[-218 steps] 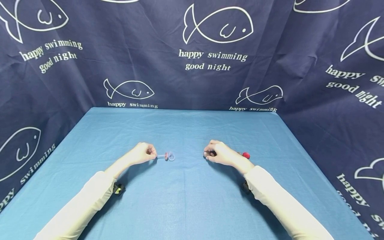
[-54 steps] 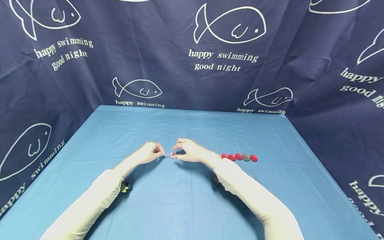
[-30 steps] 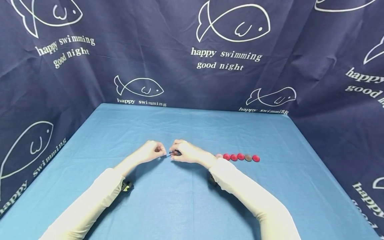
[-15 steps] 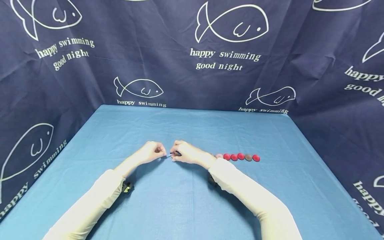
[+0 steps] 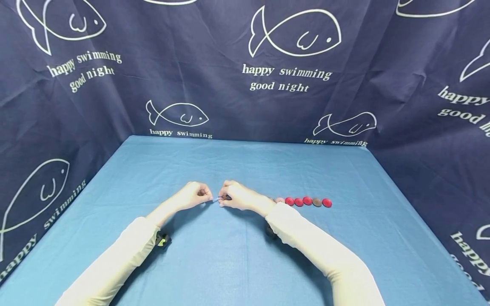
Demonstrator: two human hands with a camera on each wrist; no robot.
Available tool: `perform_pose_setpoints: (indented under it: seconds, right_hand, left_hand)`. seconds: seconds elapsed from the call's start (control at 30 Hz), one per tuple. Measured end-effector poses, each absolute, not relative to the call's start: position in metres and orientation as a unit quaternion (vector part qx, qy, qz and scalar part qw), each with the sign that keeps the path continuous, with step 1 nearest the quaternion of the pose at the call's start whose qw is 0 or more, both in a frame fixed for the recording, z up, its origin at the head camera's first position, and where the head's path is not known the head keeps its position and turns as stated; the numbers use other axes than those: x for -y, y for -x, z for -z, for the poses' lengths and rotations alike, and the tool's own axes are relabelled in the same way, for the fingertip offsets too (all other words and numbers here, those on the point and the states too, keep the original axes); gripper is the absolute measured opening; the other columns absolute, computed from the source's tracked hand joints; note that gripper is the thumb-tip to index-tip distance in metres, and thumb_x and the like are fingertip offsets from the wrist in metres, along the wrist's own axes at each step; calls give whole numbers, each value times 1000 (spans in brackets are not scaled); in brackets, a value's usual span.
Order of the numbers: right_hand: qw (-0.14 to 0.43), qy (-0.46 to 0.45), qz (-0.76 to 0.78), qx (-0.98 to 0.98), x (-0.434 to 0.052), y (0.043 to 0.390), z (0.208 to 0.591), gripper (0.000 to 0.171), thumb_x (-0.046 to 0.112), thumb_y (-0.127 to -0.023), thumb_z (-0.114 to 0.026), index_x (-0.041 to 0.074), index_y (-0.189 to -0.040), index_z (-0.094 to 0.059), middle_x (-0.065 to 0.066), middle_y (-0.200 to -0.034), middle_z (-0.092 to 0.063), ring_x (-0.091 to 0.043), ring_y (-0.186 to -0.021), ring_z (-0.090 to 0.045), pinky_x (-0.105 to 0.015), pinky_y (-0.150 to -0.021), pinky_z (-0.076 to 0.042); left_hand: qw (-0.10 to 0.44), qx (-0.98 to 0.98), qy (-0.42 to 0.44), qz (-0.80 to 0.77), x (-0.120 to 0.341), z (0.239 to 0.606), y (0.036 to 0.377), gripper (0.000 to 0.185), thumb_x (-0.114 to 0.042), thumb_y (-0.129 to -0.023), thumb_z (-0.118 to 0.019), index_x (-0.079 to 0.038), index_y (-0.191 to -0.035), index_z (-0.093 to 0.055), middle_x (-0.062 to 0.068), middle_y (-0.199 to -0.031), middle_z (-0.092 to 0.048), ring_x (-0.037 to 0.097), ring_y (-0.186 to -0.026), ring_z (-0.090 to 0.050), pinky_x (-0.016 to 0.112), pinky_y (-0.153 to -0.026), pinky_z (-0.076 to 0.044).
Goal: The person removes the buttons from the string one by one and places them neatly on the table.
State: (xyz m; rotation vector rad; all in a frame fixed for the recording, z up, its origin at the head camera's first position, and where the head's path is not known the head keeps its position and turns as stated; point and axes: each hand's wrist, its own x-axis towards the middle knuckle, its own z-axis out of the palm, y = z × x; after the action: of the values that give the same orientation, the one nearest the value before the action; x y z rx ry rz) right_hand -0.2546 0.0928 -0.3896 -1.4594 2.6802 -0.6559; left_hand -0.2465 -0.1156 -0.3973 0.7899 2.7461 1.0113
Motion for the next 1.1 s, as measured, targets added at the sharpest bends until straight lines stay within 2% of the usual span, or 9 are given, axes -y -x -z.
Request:
perform_pose_setpoints:
  seconds: [0.33, 0.57, 0.8, 1.1]
  right_hand:
    - [-2, 473, 198, -859, -88, 253, 391, 13, 14, -84, -68, 3, -90, -66, -7, -83, -53, -17, -76, -52, -23, -70, -45]
    - [7, 472, 208, -856, -84, 255, 391, 11, 15, -86, -67, 5, -91, -65, -6, -83, -54, -19, -76, -51, -22, -68, -43]
    - [-4, 489, 208, -847, -81, 256, 392, 7, 14, -85, -67, 8, -87, -65, -3, -81, -53, -14, -74, -50, -22, -68, -43]
    - [4, 479, 214, -851, -82, 258, 391, 10, 12, -85, -65, 5, -92, -65, -5, -82, -54, -18, -75, -52, -22, -68, -43]
  left_hand:
    - [49, -905, -258, -334, 119, 395, 248, 9, -11, -87, -62, -6, -82, -68, 3, -73, -68, 6, -54, -56, 21, -61, -47]
    - [37, -907, -263, -327, 125, 393, 251, 8, -12, -86, -64, -6, -81, -69, 2, -73, -67, 7, -63, -58, 23, -66, -48]
    - [44, -909, -248, -333, 130, 394, 250, 9, -12, -86, -63, -7, -83, -69, 2, -74, -68, 5, -60, -55, 24, -65, -47]
    - [46, -909, -247, -333, 132, 397, 250, 10, -12, -87, -63, -6, -83, -69, 1, -73, -67, 5, -60, -54, 24, -63, -46]
